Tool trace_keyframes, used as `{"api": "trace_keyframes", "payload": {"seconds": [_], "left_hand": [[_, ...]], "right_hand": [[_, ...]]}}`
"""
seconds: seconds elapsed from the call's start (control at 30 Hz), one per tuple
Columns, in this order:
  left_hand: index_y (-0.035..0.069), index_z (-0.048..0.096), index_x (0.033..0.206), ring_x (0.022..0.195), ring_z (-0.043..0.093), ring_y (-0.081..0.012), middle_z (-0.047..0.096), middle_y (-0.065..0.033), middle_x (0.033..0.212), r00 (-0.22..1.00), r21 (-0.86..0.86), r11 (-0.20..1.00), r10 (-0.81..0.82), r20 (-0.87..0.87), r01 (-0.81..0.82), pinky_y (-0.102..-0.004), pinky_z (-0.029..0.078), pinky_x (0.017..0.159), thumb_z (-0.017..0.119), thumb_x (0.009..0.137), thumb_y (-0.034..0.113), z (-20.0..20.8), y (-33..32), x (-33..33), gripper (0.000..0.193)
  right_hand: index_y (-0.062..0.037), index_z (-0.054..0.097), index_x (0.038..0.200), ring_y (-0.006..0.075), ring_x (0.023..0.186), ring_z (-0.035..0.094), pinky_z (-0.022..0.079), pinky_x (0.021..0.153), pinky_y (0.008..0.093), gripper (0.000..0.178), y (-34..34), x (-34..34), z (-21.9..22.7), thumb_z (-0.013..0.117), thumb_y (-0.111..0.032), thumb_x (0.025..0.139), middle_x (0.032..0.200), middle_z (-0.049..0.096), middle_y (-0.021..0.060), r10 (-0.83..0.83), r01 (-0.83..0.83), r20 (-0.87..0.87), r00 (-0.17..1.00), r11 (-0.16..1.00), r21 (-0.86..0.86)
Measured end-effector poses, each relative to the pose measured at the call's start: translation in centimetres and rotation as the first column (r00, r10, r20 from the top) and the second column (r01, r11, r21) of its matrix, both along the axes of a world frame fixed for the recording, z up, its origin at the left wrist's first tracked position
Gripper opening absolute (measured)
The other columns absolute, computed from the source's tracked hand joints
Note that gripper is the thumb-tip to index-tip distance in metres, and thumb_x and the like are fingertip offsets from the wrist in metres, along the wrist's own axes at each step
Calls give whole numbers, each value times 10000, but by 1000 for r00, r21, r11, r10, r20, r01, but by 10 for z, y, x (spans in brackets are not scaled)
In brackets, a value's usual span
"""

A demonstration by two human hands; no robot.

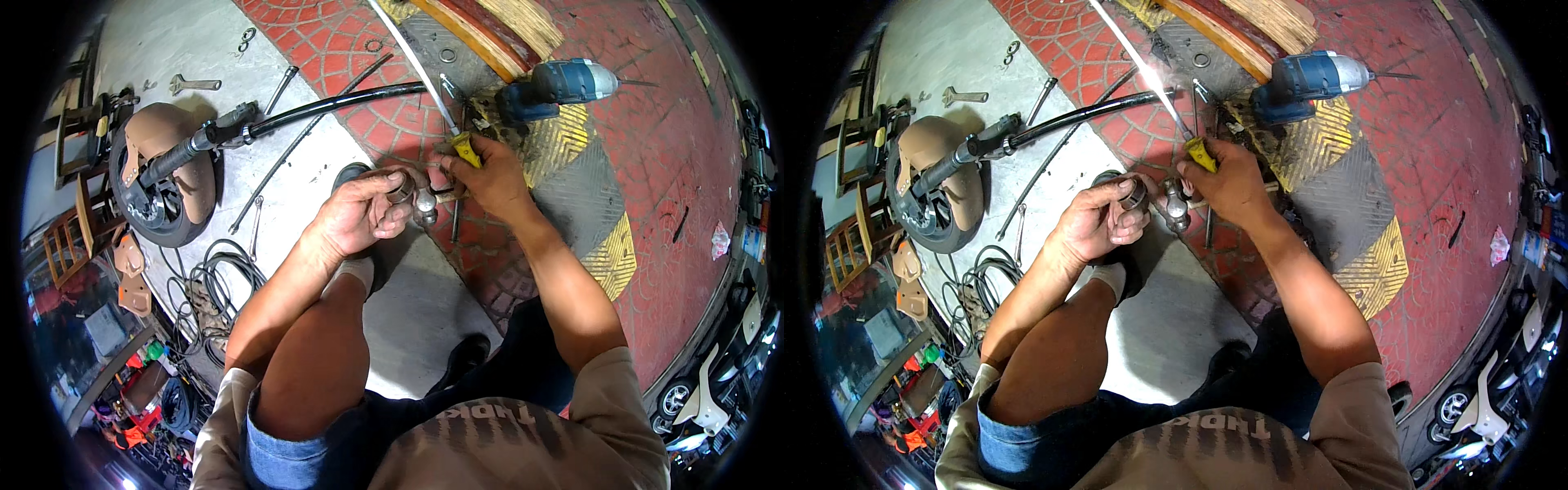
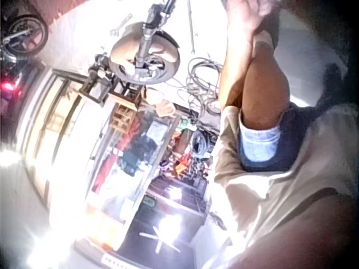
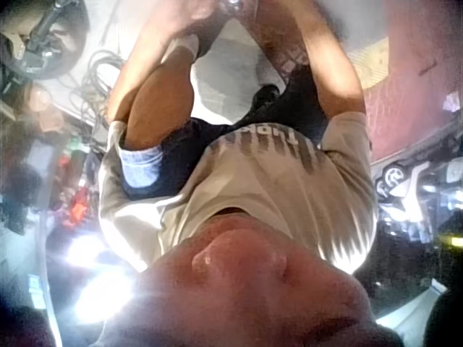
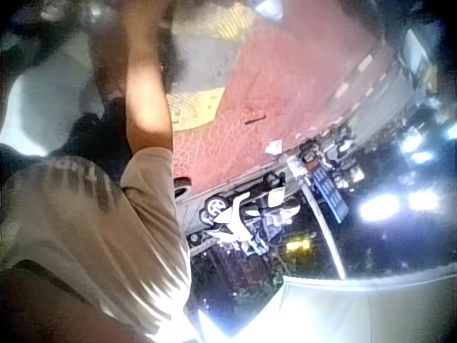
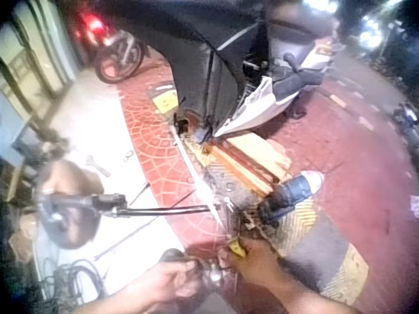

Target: The person removes a bearing from a motorcycle front fork assembly using a hammer and a screwdriver, wipes a bearing with a cloth, and fits it back into the assembly.

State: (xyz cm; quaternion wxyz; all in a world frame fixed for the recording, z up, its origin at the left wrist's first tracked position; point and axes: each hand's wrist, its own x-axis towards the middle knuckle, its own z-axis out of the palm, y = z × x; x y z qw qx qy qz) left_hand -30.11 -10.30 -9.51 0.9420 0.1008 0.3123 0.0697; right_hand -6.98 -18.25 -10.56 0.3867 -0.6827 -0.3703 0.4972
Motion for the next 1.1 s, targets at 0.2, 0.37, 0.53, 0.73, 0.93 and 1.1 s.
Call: {"api": "trace_keyframes", "payload": {"seconds": [0.2, 0.37, 0.53, 0.73, 0.93, 1.1], "left_hand": [[-42, 592, 1154, 544, 391, -122, 457, -27, 627, 984, 85, 995, 34, 174, -49, -273, 327, 487, 580, 1002, 294, -3, 4, 0, 370], [-22, 585, 1218, 592, 429, -119, 565, -53, 748, 969, 47, 990, 123, 212, -136, -268, 353, 516, 567, 954, 273, -4, 3, -2, 396], [0, 572, 1244, 651, 486, -129, 670, -132, 959, 984, 196, 967, 142, 105, -160, -256, 376, 543, 548, 936, 222, 3, -2, 1, 380], [13, 575, 1279, 726, 556, -136, 672, -143, 1002, 991, 405, 906, 135, 5, -125, -246, 384, 545, 497, 971, 169, 15, -3, 10, 354], [12, 571, 1322, 683, 521, -121, 669, -119, 993, 983, 338, 925, 184, 5, -175, -239, 385, 551, 457, 1022, 158, 11, -6, 14, 353], [12, 566, 1347, 670, 504, -100, 670, -85, 994, 987, 383, 917, 149, -64, -113, -231, 377, 553, 466, 1035, 161, 16, -9, 13, 360]], "right_hand": [[-6, 735, 1016, 162, 755, 666, 542, 721, 348, 221, -6, -22, 29, 805, -123, 842, 824, 719, 105, 39, -45, 31, 999, 980, 196], [22, 624, 1193, 258, 855, 703, 547, 764, 401, 496, -14, -43, 51, 834, -186, 795, 963, 713, 178, 45, -41, -9, 999, 962, 268], [8, 580, 1032, 457, 938, 615, 498, 832, 536, 449, -12, -65, 48, 817, -284, 787, 954, 644, 215, -39, -8, 153, 988, 956, 294], [7, 550, 1128, 455, 988, 617, 503, 845, 524, 529, -14, -63, 49, 830, -275, 779, 994, 633, 222, -19, -52, 277, 961, 968, 245], [2, 551, 1100, 453, 928, 634, 510, 797, 530, 481, -14, -60, 50, 812, -267, 798, 971, 635, 222, 9, -76, 220, 975, 953, 295], [-15, 553, 1045, 467, 883, 638, 511, 772, 539, 408, -9, -60, 47, 785, -248, 804, 952, 635, 232, -81, 17, 150, 985, 922, 388]]}}
